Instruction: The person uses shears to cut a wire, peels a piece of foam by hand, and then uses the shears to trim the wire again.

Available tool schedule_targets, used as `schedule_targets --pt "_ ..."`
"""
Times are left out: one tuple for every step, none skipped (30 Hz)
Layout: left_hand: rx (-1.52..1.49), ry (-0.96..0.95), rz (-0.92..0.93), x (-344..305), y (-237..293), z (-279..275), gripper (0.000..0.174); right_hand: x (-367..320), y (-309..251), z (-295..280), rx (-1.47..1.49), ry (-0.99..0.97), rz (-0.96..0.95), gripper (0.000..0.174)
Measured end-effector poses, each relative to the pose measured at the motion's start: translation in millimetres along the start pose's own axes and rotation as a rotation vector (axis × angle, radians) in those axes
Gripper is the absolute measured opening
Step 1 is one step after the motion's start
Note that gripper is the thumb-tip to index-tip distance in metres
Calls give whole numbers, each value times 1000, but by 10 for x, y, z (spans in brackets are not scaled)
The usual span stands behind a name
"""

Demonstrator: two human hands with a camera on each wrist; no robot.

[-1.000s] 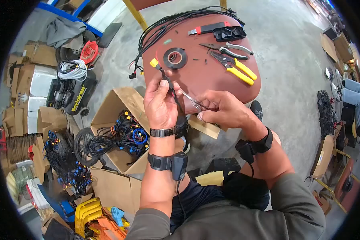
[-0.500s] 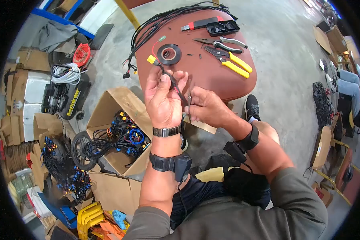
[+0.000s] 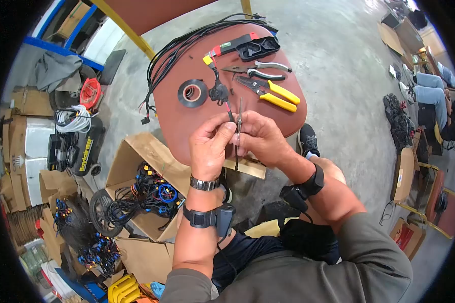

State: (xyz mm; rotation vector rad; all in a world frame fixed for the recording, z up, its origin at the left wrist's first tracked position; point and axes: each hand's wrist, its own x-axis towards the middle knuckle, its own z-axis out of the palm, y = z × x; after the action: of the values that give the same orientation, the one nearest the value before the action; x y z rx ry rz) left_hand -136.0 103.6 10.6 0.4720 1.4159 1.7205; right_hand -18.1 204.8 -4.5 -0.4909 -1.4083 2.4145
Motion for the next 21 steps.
schedule_targets --pt "-14 8 13 15 -25 5 19 0 -4 -5 1 0 5 26" --pt "-28 17 26 22 -50 10 19 -10 -1 -1 2 -1 11 25" --pt "-44 28 38 32 -74 16 18 -16 8 0 3 -4 19 25" --pt "-60 43 75 46 -99 24 19 -18 22 -16 -42 3 4 24" --pt "-77 59 112 62 -124 31 20 -28 9 -24 -66 18 -19 25" --pt "-92 77 150 74 -112 45 21 -40 -15 -28 -89 32 -43 26" --pt "-147 82 130 82 -87 52 20 -49 -44 -32 -112 44 -66 27" --pt "-201 89 109 84 -43 59 19 -65 -114 -51 -266 49 -63 28" --pt "-254 95 88 83 -2 57 18 -88 -217 -78 -421 55 -61 29" --pt "-279 79 71 82 18 32 17 -98 -285 -91 -576 60 -60 30" --pt "-304 61 53 81 39 -2 16 -100 -309 -87 -593 65 -82 30" --pt "-330 41 32 83 56 -32 16 -109 -325 -86 -611 73 -103 30" --pt "-300 27 32 87 70 -65 16 -119 -336 -90 -628 84 -124 30" --pt "-270 11 31 94 84 -98 16 -124 -347 -101 -666 79 -146 30" --pt "-241 -6 30 99 86 -107 16 -121 -359 -119 -703 75 -169 29" --pt "-157 38 59 88 78 -97 17 -115 -367 -140 -740 70 -191 28" --pt "-80 33 36 74 100 -105 17 -103 -362 -180 -864 74 -271 29" --pt "-2 29 11 60 145 -135 17 -84 -348 -238 -987 79 -349 30" --pt "75 25 -15 50 170 -172 18 -66 -342 -290 -1109 81 -427 31" --pt "89 29 -24 52 134 -227 18 -53 -349 -330 -1209 91 -465 30" --pt "109 33 -30 47 134 -256 19 -60 -364 -341 -1237 100 -458 30"
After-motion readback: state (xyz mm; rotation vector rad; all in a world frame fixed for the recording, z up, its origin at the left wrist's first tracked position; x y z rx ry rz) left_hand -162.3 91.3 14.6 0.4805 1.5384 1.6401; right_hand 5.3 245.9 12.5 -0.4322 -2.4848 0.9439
